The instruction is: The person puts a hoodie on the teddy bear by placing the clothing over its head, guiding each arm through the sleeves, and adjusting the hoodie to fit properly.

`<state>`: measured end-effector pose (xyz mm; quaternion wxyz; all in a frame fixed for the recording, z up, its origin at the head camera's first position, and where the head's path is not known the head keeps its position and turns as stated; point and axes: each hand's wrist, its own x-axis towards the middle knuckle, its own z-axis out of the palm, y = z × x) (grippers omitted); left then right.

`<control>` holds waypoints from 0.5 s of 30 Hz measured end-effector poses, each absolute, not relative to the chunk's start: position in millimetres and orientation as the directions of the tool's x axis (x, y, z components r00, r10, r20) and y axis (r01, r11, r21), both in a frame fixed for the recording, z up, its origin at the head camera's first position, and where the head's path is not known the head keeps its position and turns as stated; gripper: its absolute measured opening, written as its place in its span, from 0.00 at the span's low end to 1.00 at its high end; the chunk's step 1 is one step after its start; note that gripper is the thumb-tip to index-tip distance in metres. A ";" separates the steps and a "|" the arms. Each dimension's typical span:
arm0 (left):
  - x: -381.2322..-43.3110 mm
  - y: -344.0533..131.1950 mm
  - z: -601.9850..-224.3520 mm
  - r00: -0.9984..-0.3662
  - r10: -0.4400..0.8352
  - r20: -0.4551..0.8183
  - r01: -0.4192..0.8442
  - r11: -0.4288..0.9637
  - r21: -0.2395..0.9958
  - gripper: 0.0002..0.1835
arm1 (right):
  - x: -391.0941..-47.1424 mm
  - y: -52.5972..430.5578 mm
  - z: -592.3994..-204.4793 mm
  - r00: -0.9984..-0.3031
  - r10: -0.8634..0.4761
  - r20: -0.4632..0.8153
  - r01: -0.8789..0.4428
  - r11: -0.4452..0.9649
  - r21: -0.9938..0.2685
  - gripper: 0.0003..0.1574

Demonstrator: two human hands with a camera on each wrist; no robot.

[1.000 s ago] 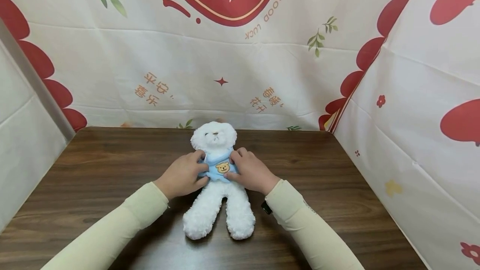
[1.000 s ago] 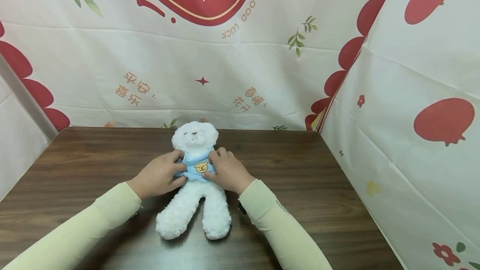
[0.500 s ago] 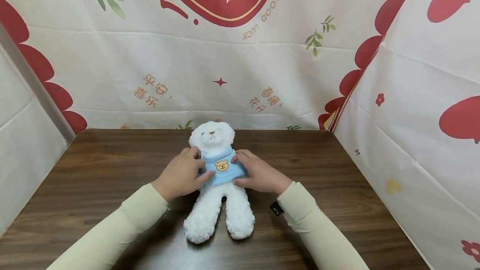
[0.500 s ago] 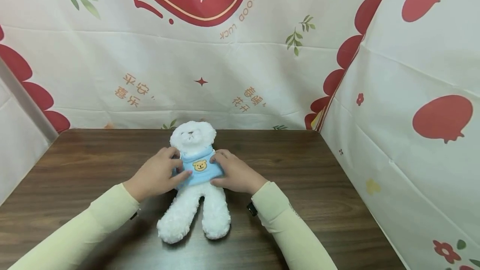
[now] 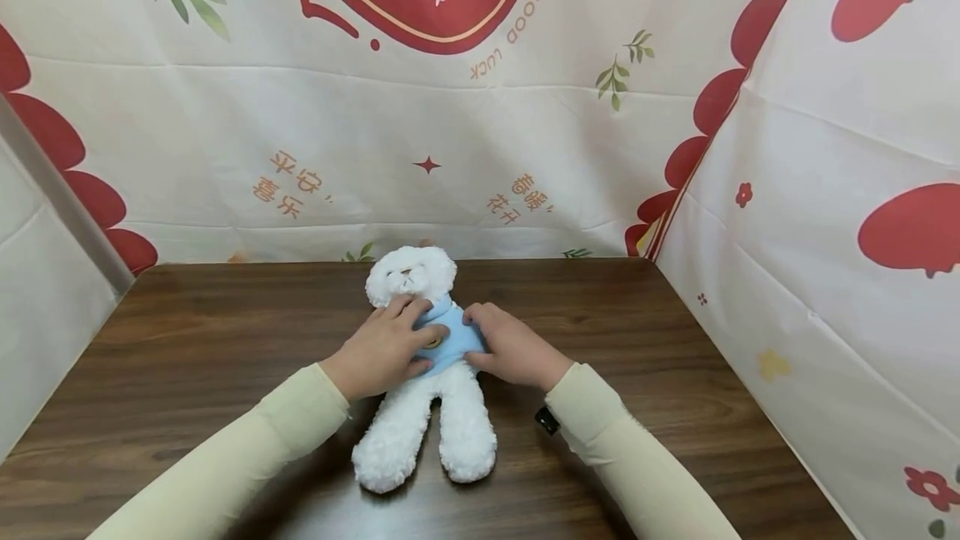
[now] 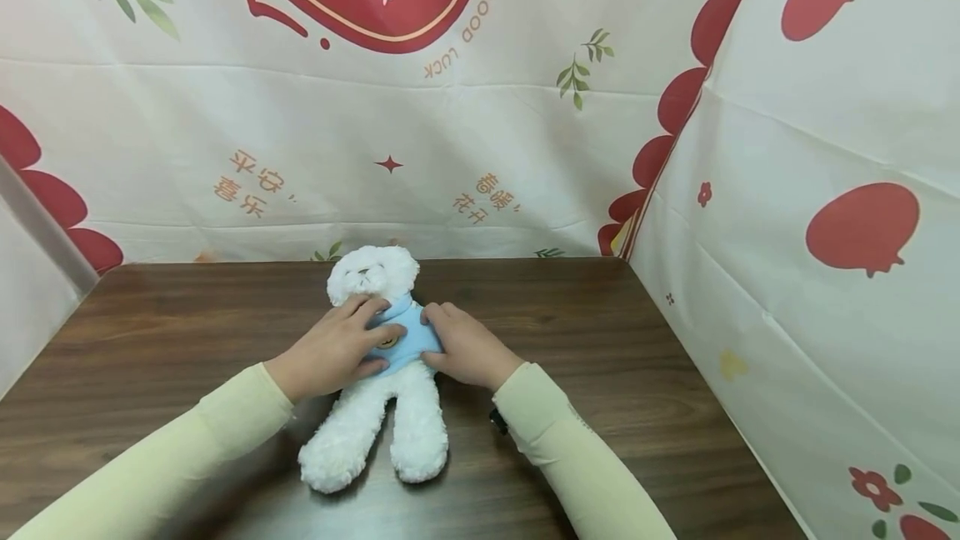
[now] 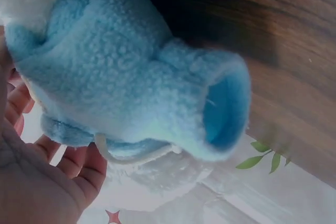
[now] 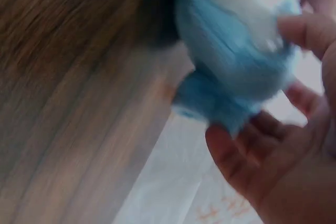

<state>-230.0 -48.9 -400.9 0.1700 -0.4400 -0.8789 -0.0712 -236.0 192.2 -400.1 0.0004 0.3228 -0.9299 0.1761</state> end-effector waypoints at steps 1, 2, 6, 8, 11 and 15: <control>-229.6 -49.4 -401.6 -0.567 0.744 0.354 0.790 0.612 -0.020 0.25 | -235.9 187.6 -401.0 -0.788 -0.602 0.128 -0.613 0.746 -0.260 0.26; -229.4 -49.8 -402.4 -0.579 0.738 0.347 0.784 0.621 -0.015 0.25 | -235.5 183.8 -401.5 -0.785 -0.602 0.148 -0.620 0.761 -0.190 0.25; -228.1 -49.8 -402.3 -0.618 0.717 0.322 0.759 0.651 0.005 0.24 | -232.8 178.0 -400.8 -0.742 -0.618 0.260 -0.637 0.771 0.012 0.18; -227.6 -48.8 -400.7 -0.627 0.711 0.319 0.750 0.661 0.000 0.23 | -231.2 176.5 -399.6 -0.691 -0.634 0.347 -0.657 0.751 0.064 0.10; -227.8 -45.4 -397.9 -0.631 0.707 0.320 0.740 0.672 -0.025 0.21 | -228.1 174.3 -400.1 -0.596 -0.656 0.463 -0.698 0.708 0.104 0.03; -228.9 -41.8 -395.7 -0.638 0.706 0.308 0.732 0.680 -0.039 0.19 | -223.8 171.1 -403.9 -0.560 -0.632 0.536 -0.713 0.697 0.077 0.02</control>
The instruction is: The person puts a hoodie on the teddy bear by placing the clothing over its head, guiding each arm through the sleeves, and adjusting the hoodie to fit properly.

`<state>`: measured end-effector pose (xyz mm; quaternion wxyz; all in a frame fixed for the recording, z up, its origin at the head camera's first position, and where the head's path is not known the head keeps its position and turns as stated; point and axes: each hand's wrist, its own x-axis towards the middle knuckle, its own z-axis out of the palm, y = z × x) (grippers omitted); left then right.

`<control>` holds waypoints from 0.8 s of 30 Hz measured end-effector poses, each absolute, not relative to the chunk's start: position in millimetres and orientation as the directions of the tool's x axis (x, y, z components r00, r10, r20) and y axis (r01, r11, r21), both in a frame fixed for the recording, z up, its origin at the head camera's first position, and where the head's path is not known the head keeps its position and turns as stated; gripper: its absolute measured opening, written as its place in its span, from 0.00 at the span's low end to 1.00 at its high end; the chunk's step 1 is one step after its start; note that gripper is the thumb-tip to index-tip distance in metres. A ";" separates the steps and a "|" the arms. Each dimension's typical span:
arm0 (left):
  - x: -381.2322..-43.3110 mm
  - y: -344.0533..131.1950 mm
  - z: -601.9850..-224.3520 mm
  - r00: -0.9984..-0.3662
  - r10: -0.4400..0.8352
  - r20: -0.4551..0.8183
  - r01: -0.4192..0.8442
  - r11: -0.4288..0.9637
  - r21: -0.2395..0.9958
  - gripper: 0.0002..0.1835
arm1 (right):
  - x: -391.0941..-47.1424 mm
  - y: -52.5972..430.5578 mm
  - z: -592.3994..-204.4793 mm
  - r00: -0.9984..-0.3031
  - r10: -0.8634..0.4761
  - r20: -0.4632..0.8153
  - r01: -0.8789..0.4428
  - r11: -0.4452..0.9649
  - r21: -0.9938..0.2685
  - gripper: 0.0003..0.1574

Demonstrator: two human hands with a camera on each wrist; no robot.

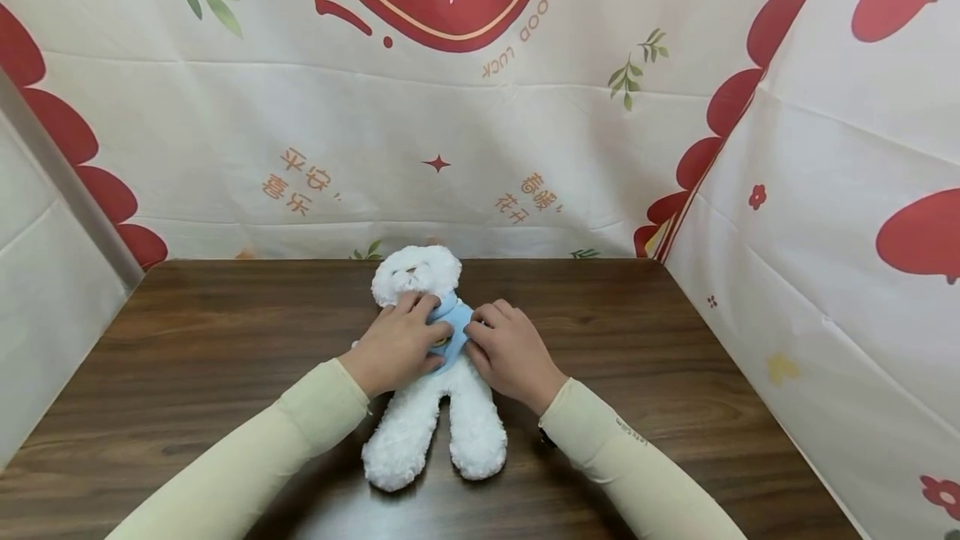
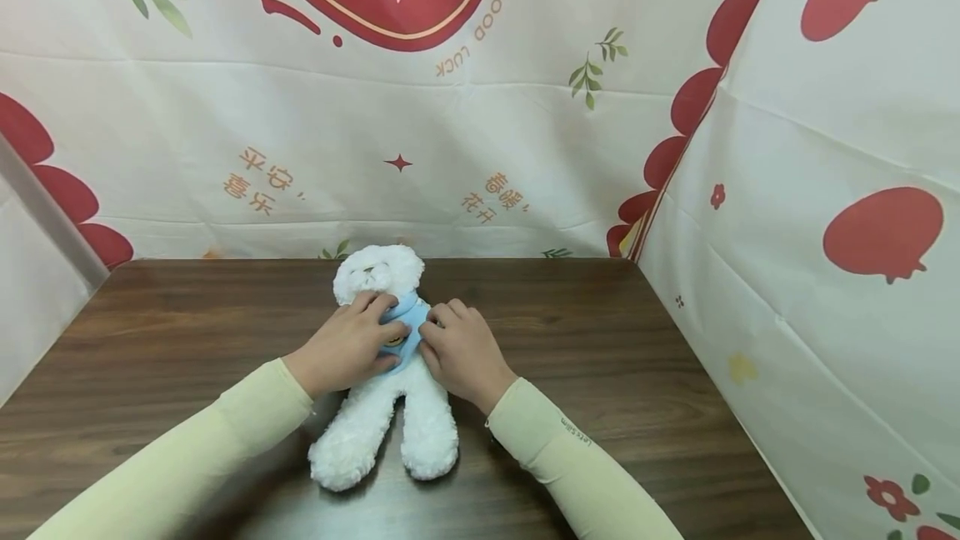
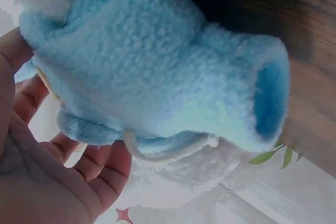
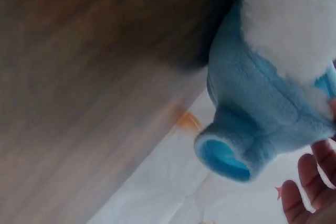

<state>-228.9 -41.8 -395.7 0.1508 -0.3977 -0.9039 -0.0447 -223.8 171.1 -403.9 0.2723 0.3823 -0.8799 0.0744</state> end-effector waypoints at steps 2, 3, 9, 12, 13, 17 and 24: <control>-229.3 -39.6 -395.4 -0.641 0.708 0.298 0.732 0.680 -0.040 0.19 | -221.3 171.8 -404.6 -0.597 -0.606 0.526 -0.694 0.719 0.040 0.02; -229.4 -38.8 -395.1 -0.641 0.709 0.293 0.732 0.679 -0.043 0.19 | -220.5 172.2 -404.7 -0.620 -0.597 0.509 -0.679 0.733 0.032 0.02; -230.5 -35.6 -395.0 -0.617 0.729 0.298 0.754 0.655 -0.042 0.19 | -216.7 174.7 -401.4 -0.712 -0.630 0.309 -0.627 0.769 0.122 0.05; -231.1 -35.0 -395.3 -0.600 0.744 0.292 0.773 0.633 -0.024 0.21 | -215.3 175.4 -397.7 -0.732 -0.642 0.227 -0.662 0.750 -0.014 0.06; -231.5 -34.6 -395.4 -0.595 0.748 0.293 0.778 0.628 -0.021 0.22 | -215.1 176.2 -395.8 -0.739 -0.639 0.213 -0.667 0.738 -0.101 0.06; -233.0 -35.2 -394.0 -0.599 0.742 0.300 0.779 0.628 0.002 0.24 | -217.5 183.2 -389.0 -0.765 -0.616 0.190 -0.633 0.662 -0.401 0.05; -230.9 -38.2 -390.8 -0.671 0.694 0.260 0.734 0.672 0.100 0.23 | -218.8 188.0 -395.8 -0.774 -0.601 0.200 -0.630 0.699 -0.340 0.08</control>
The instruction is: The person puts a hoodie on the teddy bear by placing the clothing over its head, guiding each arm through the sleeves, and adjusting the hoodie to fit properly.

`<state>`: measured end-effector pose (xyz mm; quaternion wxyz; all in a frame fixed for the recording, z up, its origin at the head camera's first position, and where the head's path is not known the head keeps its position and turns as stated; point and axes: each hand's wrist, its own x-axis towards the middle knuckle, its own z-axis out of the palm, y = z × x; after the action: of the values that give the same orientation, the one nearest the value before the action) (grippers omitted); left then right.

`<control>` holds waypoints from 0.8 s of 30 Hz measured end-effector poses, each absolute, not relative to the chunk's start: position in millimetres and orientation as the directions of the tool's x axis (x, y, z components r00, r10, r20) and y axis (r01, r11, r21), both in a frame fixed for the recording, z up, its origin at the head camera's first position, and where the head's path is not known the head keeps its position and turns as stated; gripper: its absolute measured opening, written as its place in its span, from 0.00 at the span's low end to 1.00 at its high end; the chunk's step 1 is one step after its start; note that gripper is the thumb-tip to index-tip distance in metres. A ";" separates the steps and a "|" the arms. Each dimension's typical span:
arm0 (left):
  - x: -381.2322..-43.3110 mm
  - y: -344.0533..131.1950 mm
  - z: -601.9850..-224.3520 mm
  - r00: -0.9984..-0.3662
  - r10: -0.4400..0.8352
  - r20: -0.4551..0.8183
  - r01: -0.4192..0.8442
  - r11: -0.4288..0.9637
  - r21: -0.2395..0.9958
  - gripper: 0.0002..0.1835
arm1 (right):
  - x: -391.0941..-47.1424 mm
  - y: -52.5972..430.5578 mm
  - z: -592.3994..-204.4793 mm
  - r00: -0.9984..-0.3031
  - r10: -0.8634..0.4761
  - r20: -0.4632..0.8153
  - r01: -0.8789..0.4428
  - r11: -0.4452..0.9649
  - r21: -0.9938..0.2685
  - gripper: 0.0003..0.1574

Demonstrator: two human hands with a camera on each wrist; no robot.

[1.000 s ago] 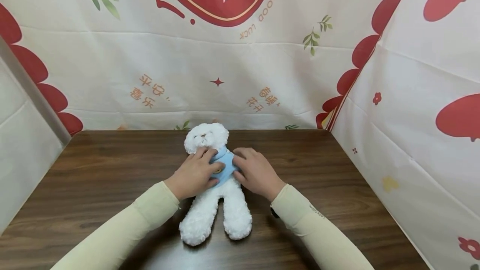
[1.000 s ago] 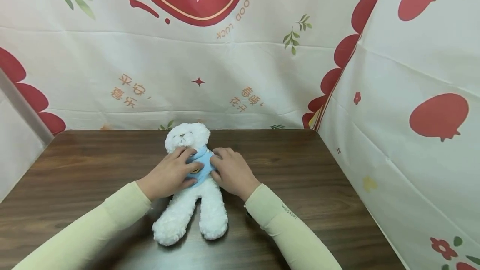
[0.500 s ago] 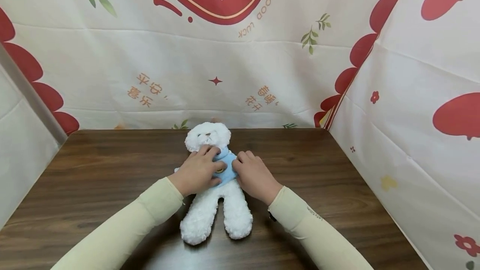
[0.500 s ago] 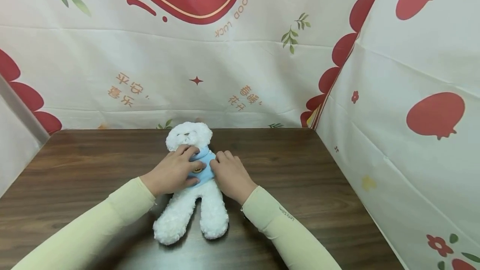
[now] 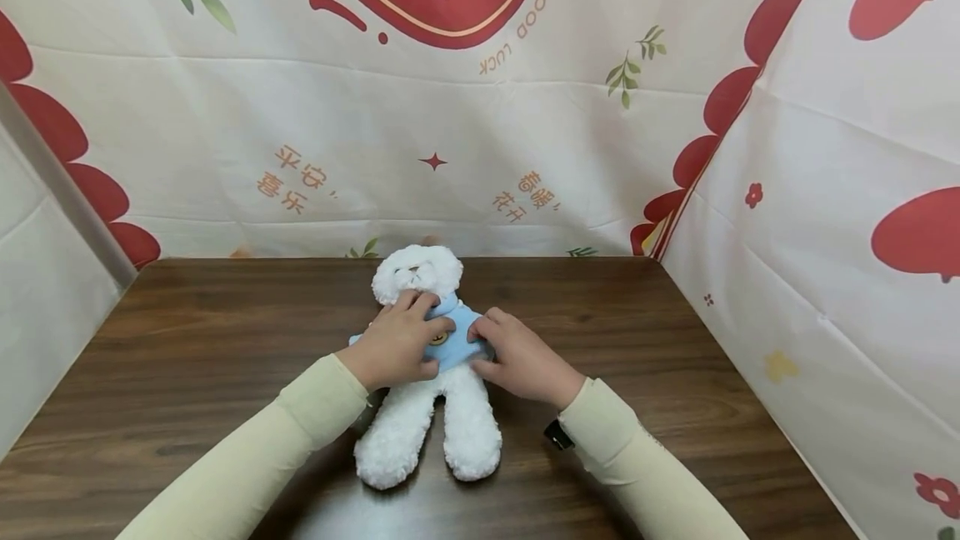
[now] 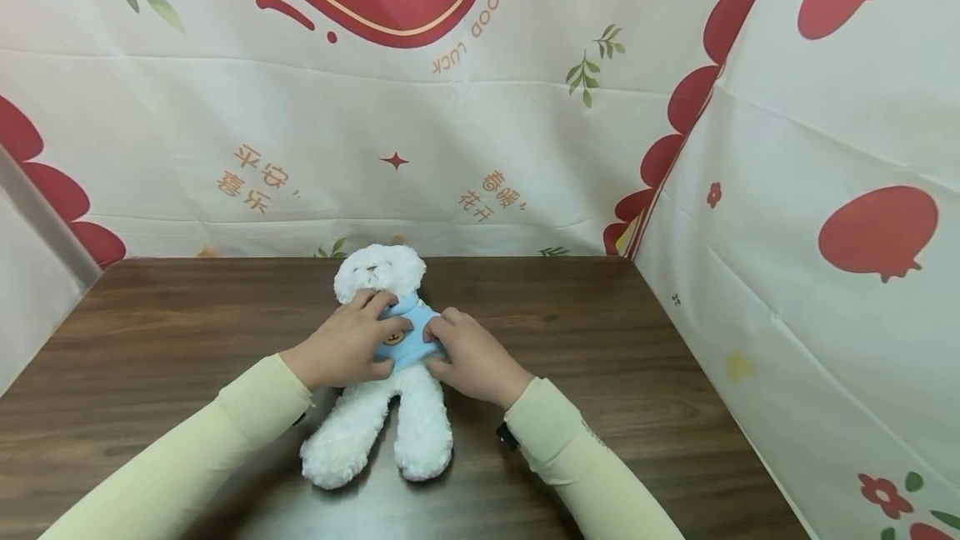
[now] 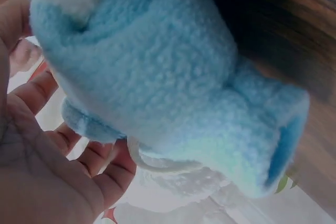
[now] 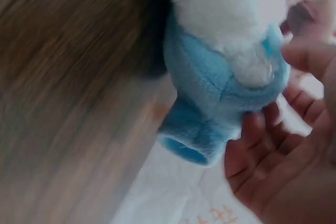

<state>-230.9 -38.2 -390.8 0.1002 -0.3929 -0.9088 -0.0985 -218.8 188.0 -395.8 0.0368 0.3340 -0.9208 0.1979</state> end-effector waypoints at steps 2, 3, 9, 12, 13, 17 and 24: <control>-230.5 -39.2 -390.7 -0.687 0.680 0.255 0.719 0.686 0.109 0.23 | -217.9 183.9 -398.7 -0.780 -0.581 0.232 -0.625 0.740 -0.248 0.10; -230.5 -39.6 -390.7 -0.691 0.676 0.255 0.715 0.690 0.111 0.23 | -217.5 181.7 -399.7 -0.784 -0.570 0.246 -0.617 0.757 -0.213 0.09; -231.7 -41.7 -392.6 -0.687 0.670 0.280 0.716 0.691 0.101 0.24 | -218.3 170.5 -395.8 -0.805 -0.537 0.251 -0.592 0.713 -0.376 0.07; -232.2 -42.4 -393.1 -0.685 0.667 0.294 0.716 0.689 0.107 0.24 | -219.8 169.3 -391.4 -0.828 -0.526 0.192 -0.536 0.644 -0.546 0.08; -232.1 -42.9 -392.8 -0.686 0.665 0.295 0.716 0.689 0.113 0.24 | -220.2 169.5 -389.9 -0.834 -0.524 0.171 -0.515 0.629 -0.583 0.08; -231.8 -44.8 -391.9 -0.697 0.660 0.280 0.708 0.695 0.124 0.25 | -221.5 173.0 -382.2 -0.844 -0.526 0.106 -0.450 0.586 -0.674 0.07; -234.2 -44.5 -388.2 -0.714 0.657 0.239 0.696 0.703 0.146 0.25 | -222.2 176.5 -373.1 -0.854 -0.506 0.118 -0.431 0.562 -0.706 0.14</control>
<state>-234.2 -44.5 -388.2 0.0848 -0.3682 -0.9189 -0.1134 -222.2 176.5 -373.1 -0.0491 0.2655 -0.8823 0.3854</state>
